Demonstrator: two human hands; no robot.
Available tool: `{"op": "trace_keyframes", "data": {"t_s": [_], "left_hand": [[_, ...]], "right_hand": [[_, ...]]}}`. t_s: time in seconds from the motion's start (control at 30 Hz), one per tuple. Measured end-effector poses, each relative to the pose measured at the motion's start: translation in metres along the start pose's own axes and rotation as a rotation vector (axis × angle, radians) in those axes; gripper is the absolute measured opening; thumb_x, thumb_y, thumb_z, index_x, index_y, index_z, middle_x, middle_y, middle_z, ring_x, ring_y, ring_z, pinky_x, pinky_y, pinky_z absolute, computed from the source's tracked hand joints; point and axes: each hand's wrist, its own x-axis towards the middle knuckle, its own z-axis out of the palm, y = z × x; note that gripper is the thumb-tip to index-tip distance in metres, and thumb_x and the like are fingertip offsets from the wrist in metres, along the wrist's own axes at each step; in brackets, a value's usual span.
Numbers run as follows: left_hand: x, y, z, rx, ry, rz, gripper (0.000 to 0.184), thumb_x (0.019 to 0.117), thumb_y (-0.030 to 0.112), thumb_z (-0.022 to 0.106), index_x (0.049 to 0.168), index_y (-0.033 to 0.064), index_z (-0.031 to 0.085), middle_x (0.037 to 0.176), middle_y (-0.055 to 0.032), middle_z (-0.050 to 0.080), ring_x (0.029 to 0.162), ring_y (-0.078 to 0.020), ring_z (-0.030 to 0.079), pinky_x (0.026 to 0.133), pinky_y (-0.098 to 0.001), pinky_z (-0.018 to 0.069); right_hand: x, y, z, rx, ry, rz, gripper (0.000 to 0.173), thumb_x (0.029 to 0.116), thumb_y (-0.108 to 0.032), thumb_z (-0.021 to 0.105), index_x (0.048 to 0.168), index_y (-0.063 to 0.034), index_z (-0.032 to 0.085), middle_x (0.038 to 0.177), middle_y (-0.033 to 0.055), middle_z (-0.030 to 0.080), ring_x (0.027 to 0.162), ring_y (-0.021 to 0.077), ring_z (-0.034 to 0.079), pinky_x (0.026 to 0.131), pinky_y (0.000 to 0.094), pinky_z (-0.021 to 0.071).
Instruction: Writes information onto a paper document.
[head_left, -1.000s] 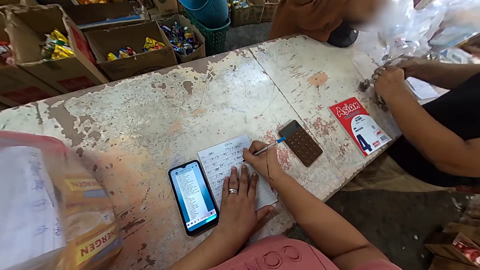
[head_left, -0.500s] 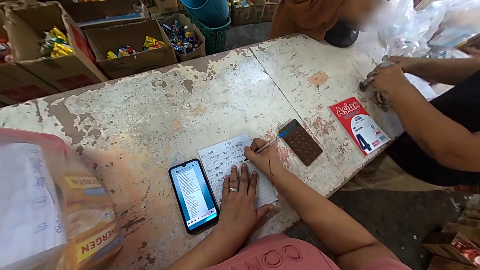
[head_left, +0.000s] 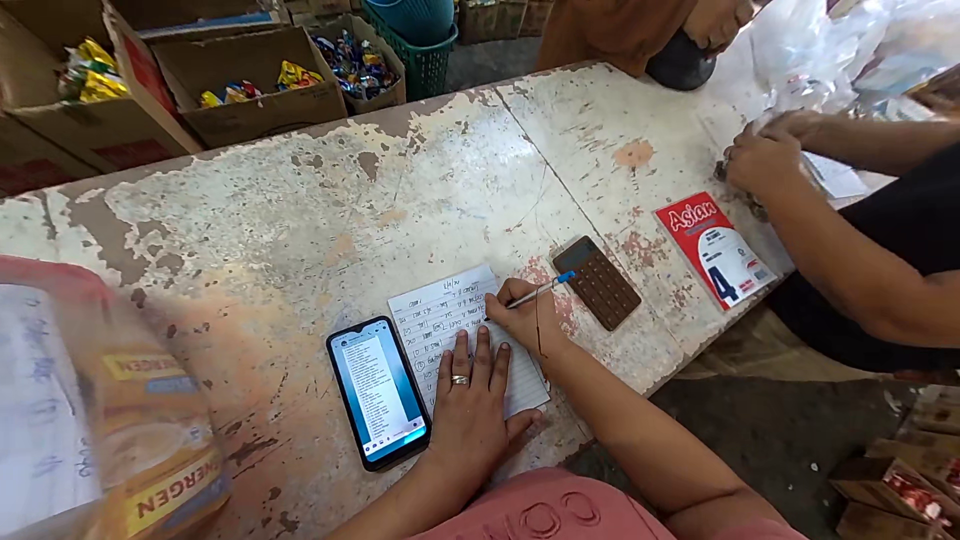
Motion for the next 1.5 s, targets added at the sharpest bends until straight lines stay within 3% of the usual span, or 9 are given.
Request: {"op": "trace_keyframes", "data": {"t_s": [0.93, 1.13, 1.23, 1.37, 1.5], "left_hand": [[0.0, 0.001, -0.002, 0.018, -0.011, -0.002, 0.096, 0.0906, 0.081, 0.031, 0.152, 0.0089, 0.049, 0.161, -0.0205, 0.037, 0.147, -0.0476, 0.035, 0.115, -0.0639, 0.0322], [-0.002, 0.0, 0.0, -0.035, 0.051, -0.003, 0.094, 0.0906, 0.08, 0.033, 0.148, 0.0077, 0.054, 0.154, -0.0291, 0.044, 0.144, -0.0506, 0.04, 0.113, -0.065, 0.0344], [-0.002, 0.001, -0.001, -0.036, 0.069, -0.005, 0.093, 0.0908, 0.079, 0.033, 0.146, 0.0078, 0.056, 0.152, -0.0273, 0.047, 0.142, -0.0504, 0.042, 0.112, -0.0651, 0.0359], [-0.002, 0.002, -0.003, 0.012, 0.095, -0.003, 0.093, 0.0902, 0.079, 0.033, 0.142, 0.0074, 0.06, 0.15, -0.0254, 0.051, 0.135, -0.045, 0.053, 0.105, -0.0623, 0.0432], [-0.004, 0.001, -0.004, 0.009, 0.083, -0.008, 0.093, 0.0905, 0.08, 0.032, 0.137, 0.0054, 0.064, 0.148, -0.0258, 0.052, 0.135, -0.0446, 0.053, 0.105, -0.0628, 0.0434]], "right_hand": [[0.002, -0.001, -0.002, 0.027, 0.036, 0.025, 0.032, 0.0913, -0.005, 0.065, 0.063, -0.0095, 0.048, 0.053, -0.0029, 0.044, 0.045, 0.0023, 0.04, 0.044, 0.019, 0.0318], [-0.001, -0.002, 0.002, 0.02, 0.072, -0.019, 0.033, 0.0907, -0.005, 0.064, 0.063, -0.0101, 0.048, 0.053, -0.0033, 0.044, 0.045, 0.0018, 0.04, 0.044, 0.0189, 0.0323], [0.0, -0.02, 0.005, 0.079, 0.028, 0.034, 0.031, 0.0913, -0.006, 0.068, 0.065, -0.0083, 0.052, 0.054, -0.0024, 0.05, 0.046, 0.0013, 0.046, 0.045, 0.0179, 0.0374], [0.0, -0.02, 0.016, 0.063, -0.02, 0.069, 0.032, 0.0926, -0.009, 0.069, 0.066, -0.0076, 0.052, 0.053, -0.0027, 0.047, 0.046, 0.0015, 0.042, 0.046, 0.019, 0.0337], [-0.004, -0.019, 0.021, 0.026, -0.057, 0.065, 0.031, 0.0942, -0.013, 0.07, 0.068, -0.0065, 0.054, 0.056, -0.0014, 0.049, 0.049, 0.0038, 0.044, 0.048, 0.0214, 0.0363]]}}
